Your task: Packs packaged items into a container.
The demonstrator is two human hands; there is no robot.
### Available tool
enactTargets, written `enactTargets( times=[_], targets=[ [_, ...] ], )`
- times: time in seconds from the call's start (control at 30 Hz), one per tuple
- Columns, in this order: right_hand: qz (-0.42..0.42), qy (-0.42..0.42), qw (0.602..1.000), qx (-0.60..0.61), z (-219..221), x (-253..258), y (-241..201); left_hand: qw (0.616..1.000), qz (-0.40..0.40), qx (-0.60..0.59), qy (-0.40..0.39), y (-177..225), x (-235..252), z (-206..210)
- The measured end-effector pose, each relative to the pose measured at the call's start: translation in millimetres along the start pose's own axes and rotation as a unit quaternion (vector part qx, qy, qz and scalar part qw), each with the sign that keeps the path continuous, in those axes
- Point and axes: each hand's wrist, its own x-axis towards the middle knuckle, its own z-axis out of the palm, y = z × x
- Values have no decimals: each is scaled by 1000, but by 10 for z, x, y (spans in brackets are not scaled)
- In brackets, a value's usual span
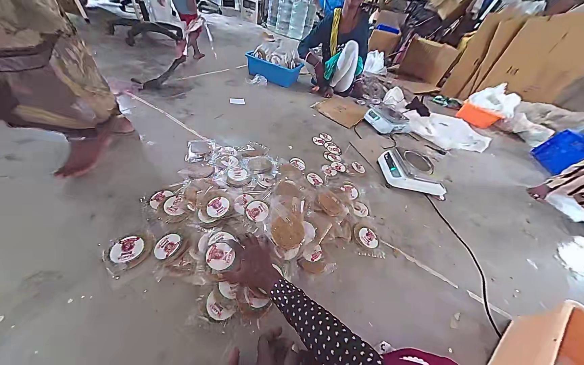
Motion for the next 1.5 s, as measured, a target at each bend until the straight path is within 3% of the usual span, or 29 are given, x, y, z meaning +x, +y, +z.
enactTargets(
  times=[0.23, 0.37, 0.5, 0.6, 0.7, 0.77, 0.87, 0.93, 1.0, 1.3, 1.5],
  targets=[
    [-26, 16, 1000, 4, 173, -902, 378, 996, -14, -12, 89, -85, 84, -71],
    [19, 16, 1000, 7, 138, -1249, 550, 993, -50, -15, 107, -103, 124, -47],
    [37, -52, 997, 42, -318, -1447, 510, 989, -68, -60, 118, -55, 105, -79],
    [42, 12, 984, 171, -763, -1679, 671, 990, -62, -58, 115, -60, 56, -92],
    [132, 147, 957, 213, -1142, -1958, 1110, 990, -59, -52, 119, -65, 53, -95],
    [243, 162, 940, 176, -1313, -2194, 1562, 990, -60, -45, 121, -67, 57, -93],
    [405, 52, 905, 119, -1420, -2617, 2139, 992, -62, -37, 108, -59, 80, -74],
    [439, -49, 894, 80, -1328, -2821, 2370, 992, -63, -31, 103, -62, 110, -64],
    [442, -104, 889, 55, -1180, -2932, 2430, 993, -64, -24, 96, -67, 122, -63],
    [358, -161, 913, 114, -1056, -2783, 2313, 993, -67, -19, 95, -72, 166, -77],
    [254, -67, 952, 159, -1367, -2867, 2008, 993, -64, -21, 95, -90, 169, -95]
  ],
)
